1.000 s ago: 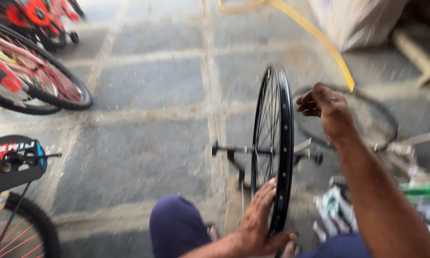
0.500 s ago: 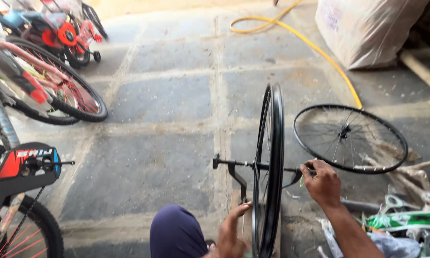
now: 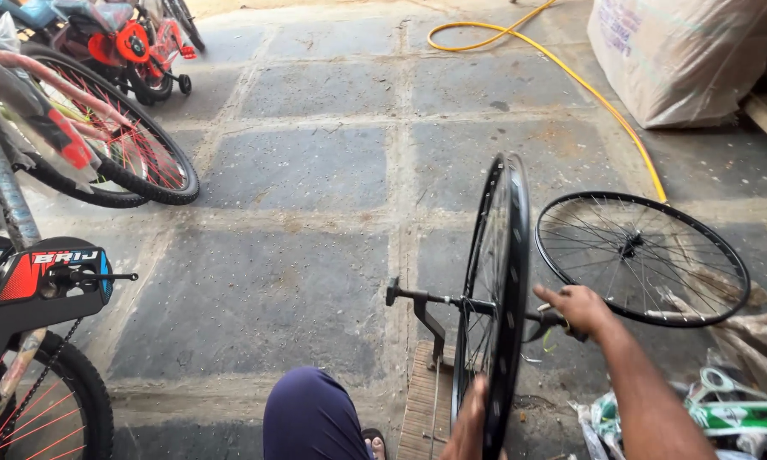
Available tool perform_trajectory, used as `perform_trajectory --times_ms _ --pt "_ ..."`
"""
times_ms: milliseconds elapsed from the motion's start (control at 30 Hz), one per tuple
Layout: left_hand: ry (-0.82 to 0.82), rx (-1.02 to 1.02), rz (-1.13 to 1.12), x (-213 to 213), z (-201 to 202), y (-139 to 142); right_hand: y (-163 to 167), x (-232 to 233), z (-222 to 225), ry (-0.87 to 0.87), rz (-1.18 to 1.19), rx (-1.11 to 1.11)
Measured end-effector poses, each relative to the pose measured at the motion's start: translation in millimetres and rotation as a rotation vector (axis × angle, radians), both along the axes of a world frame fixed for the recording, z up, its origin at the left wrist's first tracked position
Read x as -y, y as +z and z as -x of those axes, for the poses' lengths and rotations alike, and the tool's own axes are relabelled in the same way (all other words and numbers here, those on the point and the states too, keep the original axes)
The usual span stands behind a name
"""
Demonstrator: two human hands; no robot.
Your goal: The person sits on the floor and uses a spoke wrench to adjust the tension of the spokes on a bicycle wheel mounted on a truing stand. They rotate the wheel to check alignment and continue tightening or loosening spokes to true the wheel.
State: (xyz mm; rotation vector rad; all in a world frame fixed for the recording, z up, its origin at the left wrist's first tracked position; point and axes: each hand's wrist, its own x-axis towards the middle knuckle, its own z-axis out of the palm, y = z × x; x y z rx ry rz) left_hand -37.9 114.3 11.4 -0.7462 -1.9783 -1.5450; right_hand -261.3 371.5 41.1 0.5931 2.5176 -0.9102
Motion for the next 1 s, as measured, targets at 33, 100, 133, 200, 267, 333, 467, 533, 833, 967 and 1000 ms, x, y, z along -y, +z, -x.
perform_trajectory --times_ms 33,100,133,200,267,333,467,533,833,967,1000 --pt "-0.021 -0.003 -0.002 2.3 3.0 -4.2 -5.1 3.0 -8.1 0.015 -0.055 -0.224" --pt "-0.076 -0.002 -0.009 13.6 16.2 -10.8 -19.2 11.0 -33.0 0.035 -0.159 -0.67" --pt "-0.131 -0.008 -0.018 24.8 27.2 -12.4 -25.3 14.4 -41.8 0.053 -0.205 -0.807" --pt "-0.151 -0.062 -0.026 52.7 64.6 -11.9 -32.5 15.3 -51.1 0.092 -0.3 -1.071" --pt "0.006 -0.099 0.053 79.2 127.1 -5.3 -30.4 8.2 -42.4 0.077 -0.259 -0.709" --pt "0.281 0.25 0.415 94.6 187.0 3.6 -20.2 -5.1 -18.8 0.066 -0.215 -0.432" --pt "0.386 0.55 0.815 105.9 250.5 16.6 -18.2 -6.8 -6.2 0.079 -0.183 -0.207" --pt "0.356 0.74 0.814 103.9 257.2 18.6 -29.8 1.0 -25.1 0.082 -0.256 -0.392" --pt "0.378 0.732 0.797 103.7 261.9 4.5 -22.6 -15.7 -6.6 0.058 -0.138 -0.139" --pt "0.441 0.621 0.717 107.5 263.3 -11.0 -39.5 3.1 -40.9 0.213 -0.365 -0.869" --pt "0.445 0.591 0.7 106.5 263.5 -14.2 -44.4 3.7 -50.3 0.245 -0.438 -1.121"
